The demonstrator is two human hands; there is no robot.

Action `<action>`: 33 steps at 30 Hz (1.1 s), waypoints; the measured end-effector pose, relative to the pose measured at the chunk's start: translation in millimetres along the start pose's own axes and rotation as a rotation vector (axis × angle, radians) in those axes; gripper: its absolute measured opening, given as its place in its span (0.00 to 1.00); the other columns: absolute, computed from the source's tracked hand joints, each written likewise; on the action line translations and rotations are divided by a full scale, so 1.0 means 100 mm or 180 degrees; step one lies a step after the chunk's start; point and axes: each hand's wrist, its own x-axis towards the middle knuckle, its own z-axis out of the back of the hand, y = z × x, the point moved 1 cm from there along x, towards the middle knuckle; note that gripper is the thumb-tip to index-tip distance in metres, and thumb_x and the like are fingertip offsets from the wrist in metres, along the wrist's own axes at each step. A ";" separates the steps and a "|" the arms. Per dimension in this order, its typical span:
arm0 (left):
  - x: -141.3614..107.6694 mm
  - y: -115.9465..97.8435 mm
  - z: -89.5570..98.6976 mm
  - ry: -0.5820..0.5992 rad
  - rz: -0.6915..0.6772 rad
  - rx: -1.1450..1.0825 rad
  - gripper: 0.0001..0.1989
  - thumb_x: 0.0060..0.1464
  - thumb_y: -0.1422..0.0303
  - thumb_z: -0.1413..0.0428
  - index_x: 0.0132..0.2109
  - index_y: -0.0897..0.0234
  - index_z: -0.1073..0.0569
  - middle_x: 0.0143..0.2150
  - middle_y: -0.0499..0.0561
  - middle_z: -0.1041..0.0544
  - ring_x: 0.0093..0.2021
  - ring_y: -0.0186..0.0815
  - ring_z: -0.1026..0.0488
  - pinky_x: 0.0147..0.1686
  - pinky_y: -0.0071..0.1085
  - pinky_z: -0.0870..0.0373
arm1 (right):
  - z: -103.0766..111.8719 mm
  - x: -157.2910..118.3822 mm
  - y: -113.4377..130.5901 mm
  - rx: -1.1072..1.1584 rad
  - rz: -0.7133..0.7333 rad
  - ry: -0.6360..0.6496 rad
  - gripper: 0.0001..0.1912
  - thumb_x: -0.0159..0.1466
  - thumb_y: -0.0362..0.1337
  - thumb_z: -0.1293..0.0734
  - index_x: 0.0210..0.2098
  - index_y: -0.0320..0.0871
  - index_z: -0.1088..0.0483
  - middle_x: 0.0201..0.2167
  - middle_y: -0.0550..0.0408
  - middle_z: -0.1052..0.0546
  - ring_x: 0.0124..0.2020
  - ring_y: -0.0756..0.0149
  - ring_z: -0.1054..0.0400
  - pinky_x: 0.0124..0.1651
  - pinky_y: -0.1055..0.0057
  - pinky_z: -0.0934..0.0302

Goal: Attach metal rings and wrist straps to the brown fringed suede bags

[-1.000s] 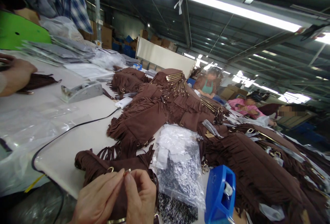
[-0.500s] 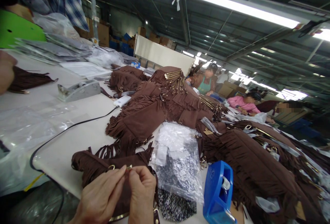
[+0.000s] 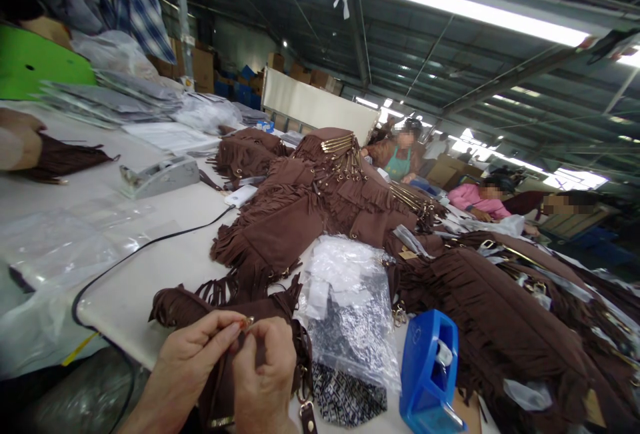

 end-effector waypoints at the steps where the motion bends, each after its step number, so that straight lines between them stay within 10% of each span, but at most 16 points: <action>1: 0.01 0.01 0.00 0.0065 0.0036 -0.0080 0.14 0.48 0.58 0.50 0.32 0.63 0.26 0.22 0.46 0.26 0.26 0.33 0.29 0.28 0.25 0.33 | 0.00 0.00 0.00 -0.0009 0.0014 0.0015 0.09 0.58 0.33 0.43 0.23 0.43 0.36 0.20 0.58 0.32 0.24 0.71 0.36 0.27 0.76 0.43; 8: -0.01 0.04 -0.01 0.0194 -0.0097 -0.0003 0.15 0.50 0.59 0.50 0.38 0.64 0.26 0.31 0.49 0.22 0.30 0.34 0.25 0.31 0.24 0.30 | -0.01 -0.03 -0.02 0.0720 -0.0829 0.0341 0.08 0.59 0.39 0.40 0.28 0.43 0.32 0.24 0.58 0.28 0.27 0.70 0.34 0.31 0.76 0.41; 17: -0.08 0.04 -0.04 -0.0588 -0.1514 0.0503 0.08 0.51 0.67 0.49 0.35 0.61 0.26 0.29 0.46 0.22 0.29 0.28 0.25 0.32 0.18 0.31 | -0.02 0.02 0.02 0.2195 -0.2151 0.0371 0.12 0.51 0.45 0.30 0.25 0.40 0.27 0.23 0.58 0.25 0.28 0.70 0.35 0.34 0.75 0.41; 21: -0.05 0.06 -0.01 -0.0156 -0.0684 0.0183 0.13 0.52 0.61 0.50 0.38 0.63 0.26 0.31 0.49 0.22 0.31 0.32 0.25 0.32 0.21 0.30 | -0.06 -0.06 -0.05 0.1537 -0.1648 0.0271 0.13 0.56 0.45 0.34 0.26 0.41 0.29 0.22 0.58 0.28 0.26 0.70 0.36 0.31 0.74 0.43; 27: 0.06 0.02 0.03 0.0099 0.0324 -0.0555 0.18 0.46 0.53 0.46 0.28 0.66 0.29 0.23 0.46 0.29 0.24 0.29 0.34 0.24 0.23 0.38 | -0.14 -0.18 -0.01 0.0225 0.0371 0.0058 0.07 0.64 0.33 0.42 0.30 0.44 0.35 0.26 0.58 0.31 0.29 0.70 0.39 0.33 0.72 0.48; 33: 0.25 0.18 0.33 -0.0871 0.0142 -0.0352 0.25 0.47 0.51 0.47 0.42 0.69 0.29 0.28 0.49 0.27 0.16 0.25 0.41 0.16 0.24 0.41 | -0.09 -0.24 -0.14 0.0384 0.0236 0.0231 0.08 0.64 0.35 0.42 0.28 0.44 0.37 0.24 0.59 0.33 0.27 0.71 0.39 0.32 0.73 0.47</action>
